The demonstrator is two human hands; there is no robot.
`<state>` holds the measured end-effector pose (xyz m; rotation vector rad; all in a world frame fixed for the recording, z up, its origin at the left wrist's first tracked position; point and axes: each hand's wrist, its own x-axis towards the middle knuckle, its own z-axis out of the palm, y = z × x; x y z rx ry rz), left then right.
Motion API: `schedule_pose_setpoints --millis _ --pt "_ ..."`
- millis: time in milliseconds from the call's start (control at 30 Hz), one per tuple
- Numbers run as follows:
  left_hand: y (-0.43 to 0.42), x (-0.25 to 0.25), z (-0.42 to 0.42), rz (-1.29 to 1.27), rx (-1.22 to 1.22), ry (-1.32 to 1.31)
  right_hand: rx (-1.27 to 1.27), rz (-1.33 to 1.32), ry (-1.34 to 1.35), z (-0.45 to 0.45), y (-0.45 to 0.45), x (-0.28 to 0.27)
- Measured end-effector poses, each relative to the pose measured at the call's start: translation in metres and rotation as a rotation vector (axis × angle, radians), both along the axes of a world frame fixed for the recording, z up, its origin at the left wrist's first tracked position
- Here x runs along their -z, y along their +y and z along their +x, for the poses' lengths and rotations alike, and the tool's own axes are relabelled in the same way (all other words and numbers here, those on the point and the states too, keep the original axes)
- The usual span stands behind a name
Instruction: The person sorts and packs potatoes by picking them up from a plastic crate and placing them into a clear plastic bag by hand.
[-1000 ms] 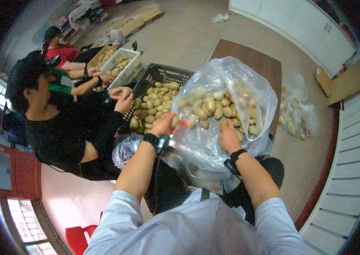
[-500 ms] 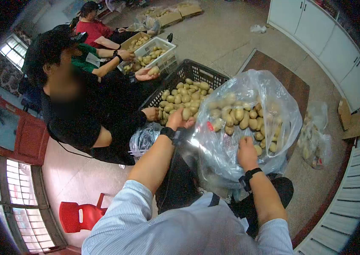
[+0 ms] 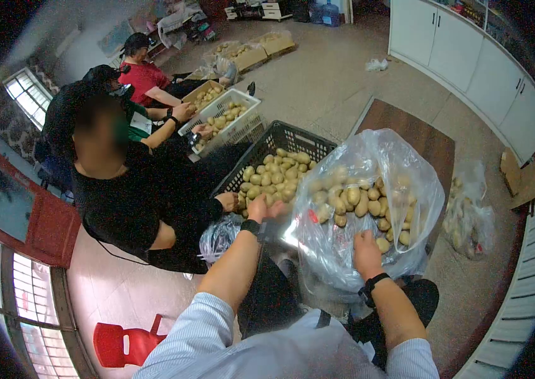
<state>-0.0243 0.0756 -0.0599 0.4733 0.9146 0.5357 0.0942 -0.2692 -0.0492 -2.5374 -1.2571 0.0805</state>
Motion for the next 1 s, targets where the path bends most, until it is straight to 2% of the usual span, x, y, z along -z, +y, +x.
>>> schedule_pose_setpoints --millis 167,333,400,433,533,600,667,733,767,800,833,867,900,933,967,1000 --pt "-0.002 -0.004 -0.007 0.054 -0.020 -0.021 0.005 -0.014 0.066 -0.002 -0.002 0.003" --pt "0.004 0.006 -0.006 0.066 -0.020 -0.070 -0.012 0.087 0.129 -0.004 -0.007 0.001" --pt "0.023 0.051 0.000 0.232 0.039 -0.002 0.020 0.127 0.164 -0.004 -0.007 0.001" --pt "0.035 0.070 0.002 0.127 0.076 -0.050 0.039 0.168 0.204 -0.005 -0.007 0.002" --pt "0.004 0.017 0.008 0.030 0.068 -0.006 0.119 0.202 0.288 -0.001 -0.007 0.012" --pt "-0.005 0.002 0.007 0.074 0.158 -0.047 0.167 0.286 0.318 0.003 -0.008 0.020" --pt "-0.013 0.000 0.004 0.482 0.466 0.072 0.204 0.371 0.348 0.008 -0.005 0.036" --pt "-0.012 0.016 0.008 0.511 0.483 -0.052 0.431 0.476 0.751 0.016 -0.003 0.058" --pt "-0.011 0.019 0.009 0.520 0.488 -0.094 0.430 0.476 0.751 0.014 -0.002 0.051" --pt "-0.007 0.016 0.009 1.105 0.702 0.223 0.519 0.514 0.965 0.011 0.001 0.037" --pt "-0.008 0.015 0.011 1.391 0.815 0.392 0.607 0.547 1.181 0.008 0.003 0.023" --pt "-0.008 0.018 0.013 1.684 0.887 0.570 0.608 0.548 1.181 0.008 0.004 0.019" --pt "-0.013 0.023 0.020 1.136 0.852 0.314 0.560 0.597 1.297 0.008 0.005 0.015" --pt "-0.015 0.026 0.024 0.863 0.829 0.179 0.510 0.648 1.413 0.007 0.006 0.011" --pt "-0.020 0.025 0.027 0.589 0.776 0.071 0.513 0.649 1.413 0.006 0.008 0.008" --pt "-0.028 0.011 0.027 0.419 0.736 0.043 0.460 0.720 1.486 0.003 0.011 0.003"
